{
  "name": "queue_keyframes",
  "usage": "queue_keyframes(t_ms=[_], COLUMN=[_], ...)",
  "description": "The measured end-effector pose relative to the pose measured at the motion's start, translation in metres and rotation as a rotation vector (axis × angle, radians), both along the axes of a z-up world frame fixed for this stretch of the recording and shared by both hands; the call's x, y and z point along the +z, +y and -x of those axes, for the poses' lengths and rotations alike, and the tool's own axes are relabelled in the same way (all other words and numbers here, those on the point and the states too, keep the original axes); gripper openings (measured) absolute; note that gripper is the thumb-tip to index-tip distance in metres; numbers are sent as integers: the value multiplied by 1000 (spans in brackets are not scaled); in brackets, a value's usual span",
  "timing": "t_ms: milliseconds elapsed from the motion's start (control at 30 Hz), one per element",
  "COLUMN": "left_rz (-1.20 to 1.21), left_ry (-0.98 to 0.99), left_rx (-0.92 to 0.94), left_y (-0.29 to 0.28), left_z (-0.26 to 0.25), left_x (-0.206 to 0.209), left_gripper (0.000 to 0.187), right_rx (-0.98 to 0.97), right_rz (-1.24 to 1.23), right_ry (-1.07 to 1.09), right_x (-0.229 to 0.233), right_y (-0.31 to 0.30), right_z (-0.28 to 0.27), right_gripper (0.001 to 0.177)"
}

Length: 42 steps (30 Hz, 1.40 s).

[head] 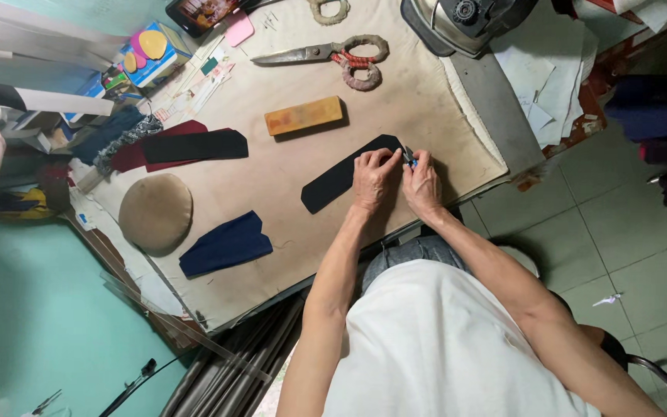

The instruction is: The person irons a black fabric piece on a work table, then flips it and irons the other side. They use a steam iron and a wooden block to press the fabric while smoothing it with their hands.

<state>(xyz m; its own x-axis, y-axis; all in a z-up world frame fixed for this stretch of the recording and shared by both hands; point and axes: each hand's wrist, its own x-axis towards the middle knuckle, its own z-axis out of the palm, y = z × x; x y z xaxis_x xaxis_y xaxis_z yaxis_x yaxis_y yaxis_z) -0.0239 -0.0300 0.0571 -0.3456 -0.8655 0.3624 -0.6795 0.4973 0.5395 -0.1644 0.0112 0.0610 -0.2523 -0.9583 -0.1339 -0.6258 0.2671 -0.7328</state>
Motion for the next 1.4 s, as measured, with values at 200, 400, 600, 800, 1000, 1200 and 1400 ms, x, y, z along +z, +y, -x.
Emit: queue_keyframes(t_ms=[200, 400, 600, 800, 1000, 1200, 1400], left_rz=[-15, -58, -30, -67, -7, -25, -34], left_ry=[-28, -26, -54, -17, -64, -56, -11], left_rx=[-7, -18, -28, -56, -35, -38, 5], left_y=[2, 1, 1, 2, 1, 0, 1], left_z=[0, 0, -1, -3, -1, -2, 0], left_x=[-13, -2, -9, -8, -14, 2, -3], left_gripper=[39, 42, 41, 40, 38, 39, 39], right_rx=[44, 55, 35, 103, 111, 81, 80], right_rz=[-25, -19, 4, 15, 13, 11, 88], right_ry=[80, 95, 78, 168, 145, 25, 118], right_x=[14, 2, -2, -8, -7, -1, 45], right_y=[4, 4, 5, 5, 5, 3, -3], right_z=[4, 10, 6, 6, 8, 15, 80], right_gripper=[25, 25, 23, 23, 25, 26, 30])
